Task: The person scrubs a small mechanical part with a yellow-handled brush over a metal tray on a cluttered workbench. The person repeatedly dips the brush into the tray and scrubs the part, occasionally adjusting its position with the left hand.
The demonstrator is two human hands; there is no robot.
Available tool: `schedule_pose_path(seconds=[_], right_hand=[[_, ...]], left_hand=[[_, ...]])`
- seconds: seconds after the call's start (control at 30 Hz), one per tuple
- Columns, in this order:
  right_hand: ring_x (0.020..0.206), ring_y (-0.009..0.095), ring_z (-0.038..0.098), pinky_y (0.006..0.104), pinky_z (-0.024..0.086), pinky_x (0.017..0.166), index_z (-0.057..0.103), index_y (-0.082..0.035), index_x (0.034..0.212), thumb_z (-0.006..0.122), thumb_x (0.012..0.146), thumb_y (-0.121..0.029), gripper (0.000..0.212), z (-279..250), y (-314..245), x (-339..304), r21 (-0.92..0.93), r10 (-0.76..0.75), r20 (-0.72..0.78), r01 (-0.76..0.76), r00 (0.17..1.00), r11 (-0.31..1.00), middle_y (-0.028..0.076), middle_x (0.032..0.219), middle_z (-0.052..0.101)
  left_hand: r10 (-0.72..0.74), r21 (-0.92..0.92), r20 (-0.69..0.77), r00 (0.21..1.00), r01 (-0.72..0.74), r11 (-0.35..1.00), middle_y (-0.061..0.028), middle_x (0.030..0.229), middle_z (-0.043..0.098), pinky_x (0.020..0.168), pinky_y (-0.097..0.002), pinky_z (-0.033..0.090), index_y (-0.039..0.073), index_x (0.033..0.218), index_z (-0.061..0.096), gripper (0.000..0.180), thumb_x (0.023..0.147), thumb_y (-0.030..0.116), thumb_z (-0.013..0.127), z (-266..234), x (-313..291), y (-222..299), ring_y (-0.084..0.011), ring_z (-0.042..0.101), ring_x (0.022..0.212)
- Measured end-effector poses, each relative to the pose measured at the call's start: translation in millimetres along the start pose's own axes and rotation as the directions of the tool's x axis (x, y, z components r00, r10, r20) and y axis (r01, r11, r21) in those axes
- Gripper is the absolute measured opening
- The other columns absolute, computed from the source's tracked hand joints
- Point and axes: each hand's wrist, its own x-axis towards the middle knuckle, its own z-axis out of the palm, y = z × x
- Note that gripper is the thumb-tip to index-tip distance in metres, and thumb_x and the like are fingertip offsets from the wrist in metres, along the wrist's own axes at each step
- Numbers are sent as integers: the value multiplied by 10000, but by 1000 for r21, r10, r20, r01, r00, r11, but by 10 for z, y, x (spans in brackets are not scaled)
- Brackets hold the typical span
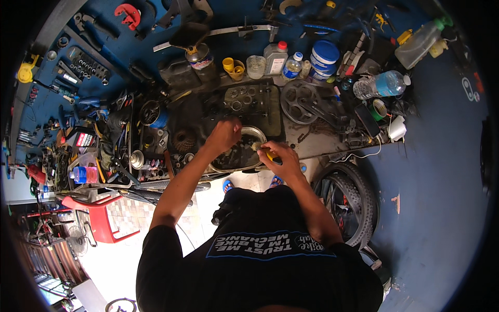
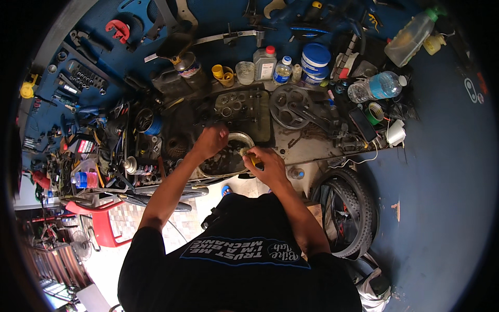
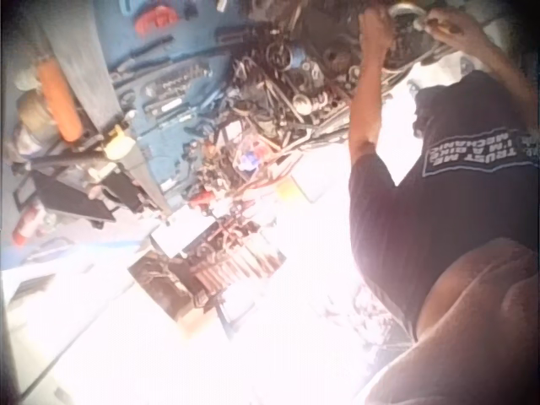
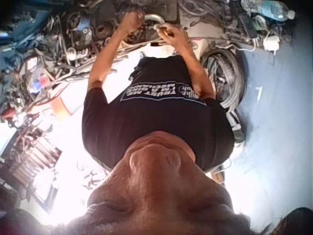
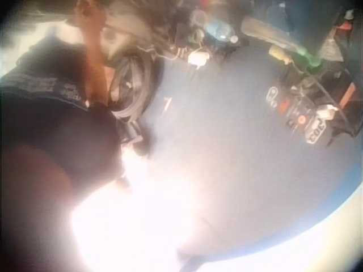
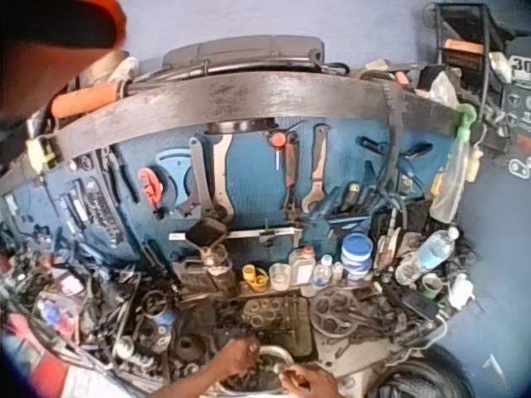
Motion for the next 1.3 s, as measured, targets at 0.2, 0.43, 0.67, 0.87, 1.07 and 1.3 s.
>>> schedule_pose_path(seconds=[0.2,0.43,0.67,0.87,1.07,1.3], right_hand=[[931,329,761,456,585,833,764,-110,1070,823,980,-364,275,-35,-77,-26,36,12,-4,-12,1000,999,100,966,801],[907,322,763,465,584,828,748,-124,1070,829,976,-360,267,19,-37,-30,28,-67,-40,68,997,997,90,959,796],[893,317,759,460,586,813,751,-135,1081,841,968,-370,276,107,105,-9,19,-59,-22,59,998,998,76,941,795],[873,273,786,403,597,806,779,-97,1090,840,987,-267,208,95,31,104,10,-100,9,100,995,995,95,936,809],[855,262,789,402,592,801,786,-88,1100,852,982,-255,215,84,10,223,11,-116,-12,116,993,993,100,945,814],[878,318,760,463,597,785,773,-144,1076,868,952,-327,240,192,71,229,21,-81,-30,82,996,996,65,922,795]], left_hand=[[-92,79,7,996,91,993,-233,1074,788,916,-507,599,14,1111,748,199,917,54,733,295,824,-51,-431,768,1065],[-57,104,-110,992,69,992,-217,1085,793,927,-492,601,18,1205,769,252,964,51,704,470,903,-250,-427,769,1066],[26,106,-54,998,-20,994,-225,1130,786,920,-503,603,30,1251,776,261,1015,51,668,-62,66,-88,-447,764,1050],[192,207,177,965,-227,952,-218,1362,722,1067,-496,579,98,1377,746,402,978,132,782,83,-836,-203,-425,693,1263],[208,345,267,941,-295,891,-171,1534,604,1178,-530,522,164,1437,720,449,993,181,781,185,-1082,-107,-411,591,1429],[181,434,319,930,-313,845,-145,1490,635,1182,-468,548,171,1388,751,466,943,47,695,148,-1186,-267,-380,609,1415]])
